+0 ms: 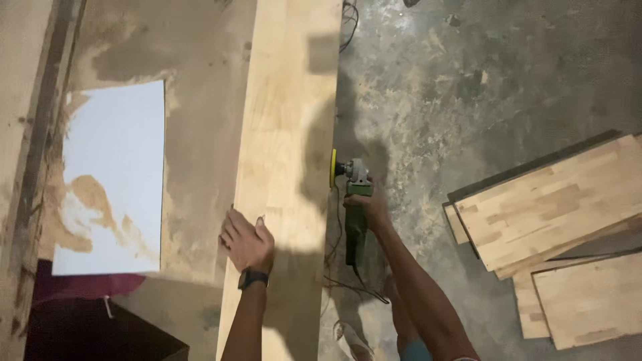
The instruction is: The person sands the surface of a wooden board using a power sander and then moves the board aside.
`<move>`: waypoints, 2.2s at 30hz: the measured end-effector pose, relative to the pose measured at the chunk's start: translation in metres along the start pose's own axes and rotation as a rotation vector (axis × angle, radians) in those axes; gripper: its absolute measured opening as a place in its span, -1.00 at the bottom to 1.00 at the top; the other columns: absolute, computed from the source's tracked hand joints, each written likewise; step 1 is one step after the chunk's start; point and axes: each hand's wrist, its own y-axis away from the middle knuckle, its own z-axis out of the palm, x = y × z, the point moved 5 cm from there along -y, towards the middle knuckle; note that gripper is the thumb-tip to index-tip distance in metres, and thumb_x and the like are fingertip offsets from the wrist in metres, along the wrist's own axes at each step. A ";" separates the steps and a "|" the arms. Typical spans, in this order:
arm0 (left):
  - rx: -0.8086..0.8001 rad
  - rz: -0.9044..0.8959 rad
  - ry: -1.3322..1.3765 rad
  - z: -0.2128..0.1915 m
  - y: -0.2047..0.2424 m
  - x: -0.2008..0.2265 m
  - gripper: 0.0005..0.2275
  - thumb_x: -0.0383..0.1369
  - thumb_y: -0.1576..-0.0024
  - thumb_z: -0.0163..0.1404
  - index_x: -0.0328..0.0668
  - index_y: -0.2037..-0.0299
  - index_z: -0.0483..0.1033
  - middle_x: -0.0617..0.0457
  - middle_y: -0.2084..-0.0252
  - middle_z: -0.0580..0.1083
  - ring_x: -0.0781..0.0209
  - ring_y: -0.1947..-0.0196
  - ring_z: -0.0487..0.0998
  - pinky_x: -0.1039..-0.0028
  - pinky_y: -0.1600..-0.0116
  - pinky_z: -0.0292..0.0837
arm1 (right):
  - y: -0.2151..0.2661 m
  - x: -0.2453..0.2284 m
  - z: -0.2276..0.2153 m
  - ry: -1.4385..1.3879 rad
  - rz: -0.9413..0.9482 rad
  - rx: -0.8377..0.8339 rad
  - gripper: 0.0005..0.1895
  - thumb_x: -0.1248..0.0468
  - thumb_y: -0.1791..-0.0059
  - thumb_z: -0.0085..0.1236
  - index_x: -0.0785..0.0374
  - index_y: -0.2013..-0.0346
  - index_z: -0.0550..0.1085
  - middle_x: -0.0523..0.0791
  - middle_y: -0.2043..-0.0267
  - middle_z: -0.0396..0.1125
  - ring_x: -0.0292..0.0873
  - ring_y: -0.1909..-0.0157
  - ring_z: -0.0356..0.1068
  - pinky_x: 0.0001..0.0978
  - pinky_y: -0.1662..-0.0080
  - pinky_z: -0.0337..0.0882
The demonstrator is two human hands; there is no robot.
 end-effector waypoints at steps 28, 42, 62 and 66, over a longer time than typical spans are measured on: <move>0.097 0.084 -0.008 0.019 -0.078 0.055 -0.34 0.11 -0.38 -0.44 -0.45 -0.34 0.22 -0.44 -0.20 0.28 -0.37 -0.20 0.31 -0.13 -0.21 0.18 | -0.063 0.057 -0.011 -0.290 -0.056 0.034 0.26 0.16 0.57 0.71 0.31 -0.33 0.25 0.14 -0.17 0.33 0.16 -0.28 0.29 0.16 -0.23 0.26; 0.072 0.025 -0.049 0.017 -0.085 0.064 -0.33 0.11 -0.36 -0.42 -0.43 -0.35 0.24 -0.46 -0.21 0.31 -0.46 -0.21 0.34 -0.21 -0.19 0.22 | -0.092 -0.054 -0.010 -1.132 0.475 0.069 -0.64 0.36 0.14 0.31 0.39 0.13 0.39 0.00 0.43 0.43 -0.06 0.42 0.48 -0.25 0.20 0.44; -0.022 -0.099 -0.074 0.030 -0.093 0.044 -0.22 0.17 -0.25 -0.44 -0.51 -0.36 0.22 -0.44 -0.34 0.26 -0.44 -0.29 0.23 -0.21 -0.33 0.06 | -0.271 0.040 -0.025 -0.414 -0.083 -0.128 -0.18 0.54 0.35 0.42 0.23 -0.17 0.33 -0.03 -0.02 0.45 -0.01 0.03 0.49 -0.05 0.06 0.57; 0.145 0.008 -0.076 0.052 -0.151 0.062 -0.46 0.08 -0.37 -0.35 -0.12 -0.33 0.37 -0.20 -0.13 0.40 -0.23 -0.14 0.42 -0.10 -0.15 0.34 | -0.190 -0.027 -0.045 0.087 0.127 0.058 0.16 0.09 0.34 0.61 0.06 -0.44 0.14 0.11 -0.32 0.21 0.24 -0.34 0.25 0.24 -0.26 0.27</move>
